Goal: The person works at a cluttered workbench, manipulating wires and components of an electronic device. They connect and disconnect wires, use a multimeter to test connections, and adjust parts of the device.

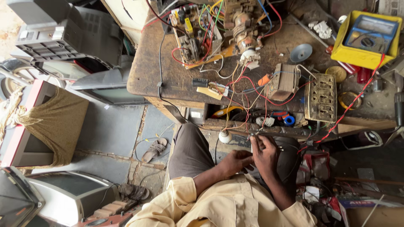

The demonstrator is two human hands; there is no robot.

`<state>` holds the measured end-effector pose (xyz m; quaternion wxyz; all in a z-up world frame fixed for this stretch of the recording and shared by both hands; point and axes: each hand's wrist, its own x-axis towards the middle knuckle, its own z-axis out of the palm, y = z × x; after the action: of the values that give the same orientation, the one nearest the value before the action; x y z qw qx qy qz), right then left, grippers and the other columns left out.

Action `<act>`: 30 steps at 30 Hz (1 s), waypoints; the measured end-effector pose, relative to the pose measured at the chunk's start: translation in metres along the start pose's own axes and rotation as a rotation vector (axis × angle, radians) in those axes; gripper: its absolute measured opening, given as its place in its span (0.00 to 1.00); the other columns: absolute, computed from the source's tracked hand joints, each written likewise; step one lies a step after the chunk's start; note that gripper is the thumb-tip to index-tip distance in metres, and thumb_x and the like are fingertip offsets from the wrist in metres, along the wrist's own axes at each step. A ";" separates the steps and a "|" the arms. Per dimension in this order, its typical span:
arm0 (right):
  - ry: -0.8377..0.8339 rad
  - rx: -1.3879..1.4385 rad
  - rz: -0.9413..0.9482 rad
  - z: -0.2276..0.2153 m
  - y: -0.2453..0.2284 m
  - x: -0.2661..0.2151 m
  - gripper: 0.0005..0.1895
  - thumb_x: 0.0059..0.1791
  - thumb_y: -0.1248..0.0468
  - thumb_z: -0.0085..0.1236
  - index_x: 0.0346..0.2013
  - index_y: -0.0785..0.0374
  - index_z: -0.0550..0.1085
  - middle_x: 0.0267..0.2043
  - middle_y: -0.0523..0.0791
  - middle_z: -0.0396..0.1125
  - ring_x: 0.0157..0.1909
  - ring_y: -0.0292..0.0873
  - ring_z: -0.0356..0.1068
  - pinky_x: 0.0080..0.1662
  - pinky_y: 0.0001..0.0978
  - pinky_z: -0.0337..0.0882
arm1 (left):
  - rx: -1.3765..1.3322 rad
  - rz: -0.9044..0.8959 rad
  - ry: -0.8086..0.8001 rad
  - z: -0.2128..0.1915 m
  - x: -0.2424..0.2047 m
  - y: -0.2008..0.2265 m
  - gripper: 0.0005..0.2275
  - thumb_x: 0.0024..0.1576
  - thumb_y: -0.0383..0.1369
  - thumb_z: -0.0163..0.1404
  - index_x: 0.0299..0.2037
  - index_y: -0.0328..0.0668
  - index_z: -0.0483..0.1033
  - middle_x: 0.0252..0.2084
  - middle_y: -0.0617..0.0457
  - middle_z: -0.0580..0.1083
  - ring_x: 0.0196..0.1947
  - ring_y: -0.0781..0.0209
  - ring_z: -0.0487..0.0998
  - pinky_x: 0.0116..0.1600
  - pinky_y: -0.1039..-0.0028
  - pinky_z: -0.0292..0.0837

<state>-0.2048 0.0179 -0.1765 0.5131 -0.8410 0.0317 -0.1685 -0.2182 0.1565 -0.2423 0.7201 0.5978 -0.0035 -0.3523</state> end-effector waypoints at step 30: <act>0.277 -0.689 -0.704 -0.210 -0.115 0.095 0.12 0.50 0.76 0.73 0.47 0.67 0.80 0.41 0.50 0.71 0.44 0.48 0.68 0.51 0.46 0.65 | 0.493 0.170 0.488 -0.071 -0.128 0.011 0.14 0.58 0.30 0.56 0.53 0.34 0.79 0.42 0.44 0.82 0.40 0.60 0.85 0.42 0.71 0.82</act>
<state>-0.1954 -0.1285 0.0356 0.1093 -0.8909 -0.1320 -0.4207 -0.2791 0.2835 -0.1998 0.5605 0.8177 0.0340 -0.1265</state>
